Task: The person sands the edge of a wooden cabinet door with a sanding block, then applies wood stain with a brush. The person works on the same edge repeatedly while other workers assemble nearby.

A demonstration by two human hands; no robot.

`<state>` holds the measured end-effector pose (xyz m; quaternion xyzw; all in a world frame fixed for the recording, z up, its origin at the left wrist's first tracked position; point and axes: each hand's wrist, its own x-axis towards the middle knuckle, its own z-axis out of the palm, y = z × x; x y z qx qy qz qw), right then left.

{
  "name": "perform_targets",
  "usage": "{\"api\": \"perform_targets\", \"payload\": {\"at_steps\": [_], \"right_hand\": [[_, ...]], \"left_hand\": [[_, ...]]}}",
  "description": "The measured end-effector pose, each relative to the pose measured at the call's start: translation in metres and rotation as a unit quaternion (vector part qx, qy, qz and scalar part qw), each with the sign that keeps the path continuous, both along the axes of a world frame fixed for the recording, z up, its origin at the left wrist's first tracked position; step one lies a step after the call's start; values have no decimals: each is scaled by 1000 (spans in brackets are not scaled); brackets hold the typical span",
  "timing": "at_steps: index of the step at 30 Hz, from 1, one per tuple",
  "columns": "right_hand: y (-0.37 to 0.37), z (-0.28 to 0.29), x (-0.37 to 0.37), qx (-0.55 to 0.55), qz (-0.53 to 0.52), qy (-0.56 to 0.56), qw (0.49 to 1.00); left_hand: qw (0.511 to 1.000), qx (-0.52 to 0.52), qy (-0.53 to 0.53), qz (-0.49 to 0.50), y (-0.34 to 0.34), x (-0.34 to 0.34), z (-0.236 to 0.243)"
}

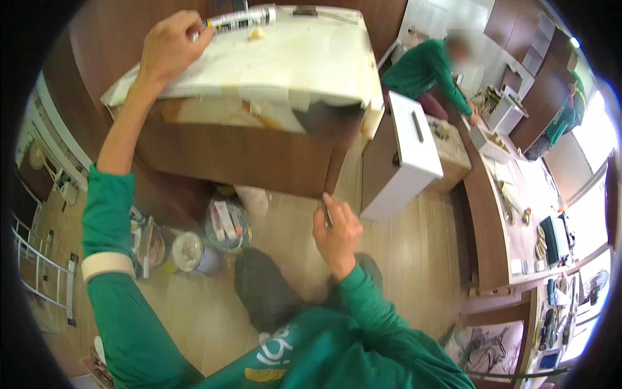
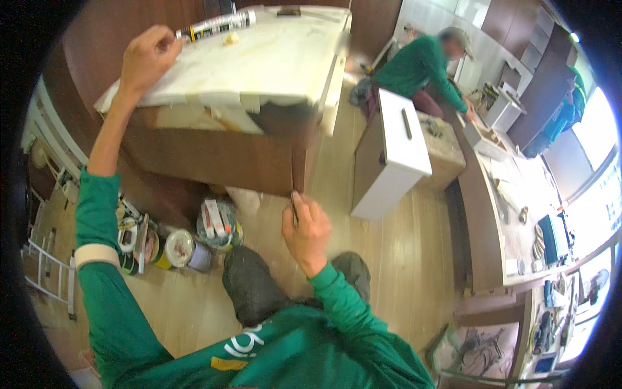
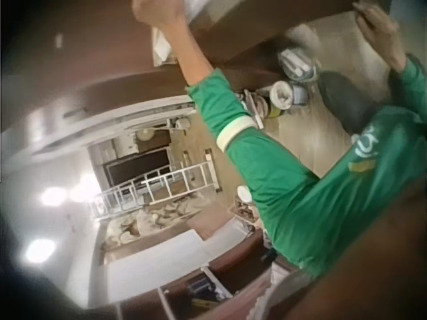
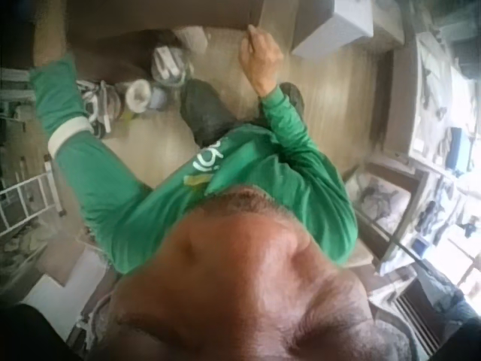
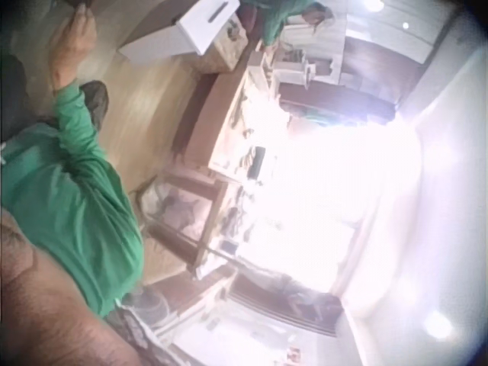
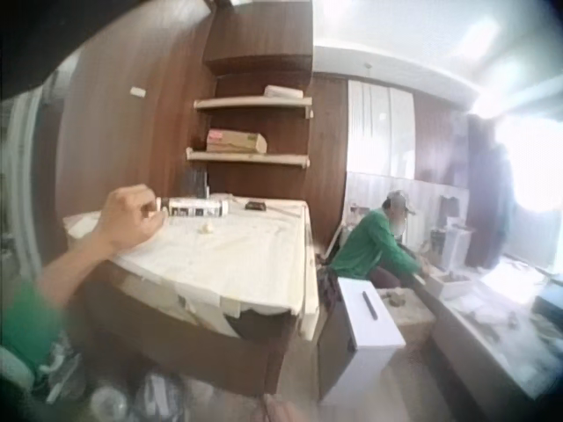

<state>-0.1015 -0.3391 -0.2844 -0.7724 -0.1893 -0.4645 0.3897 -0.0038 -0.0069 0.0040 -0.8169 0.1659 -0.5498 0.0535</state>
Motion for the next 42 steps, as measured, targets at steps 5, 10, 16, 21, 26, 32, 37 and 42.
{"api": "perform_targets", "payload": {"at_steps": [5,10,16,21,26,32,37,42], "right_hand": [[-8,-32,-12,-27,11,88,996],[-5,-15,-27,20,8,111,994],[6,-3,-19,51,-47,104,992],[15,-5,-12,-19,-116,83,990],[24,0,-12,-48,-160,50,985],[32,-1,-15,-45,-181,59,981],[35,-3,-15,-65,-200,66,975],[23,-64,-26,-109,-135,233,957]], "left_hand": [[996,-91,-12,11,-37,-16,-10],[990,-125,63,-25,-24,-20,-4],[982,-130,117,-76,-20,-14,-10],[977,-128,126,-118,-21,-13,-8],[981,-85,101,-143,-23,-19,-21],[977,-77,107,-169,-25,-21,-17],[978,-66,103,-167,-23,-21,-13],[982,-48,145,-110,-13,-4,-3]]}}
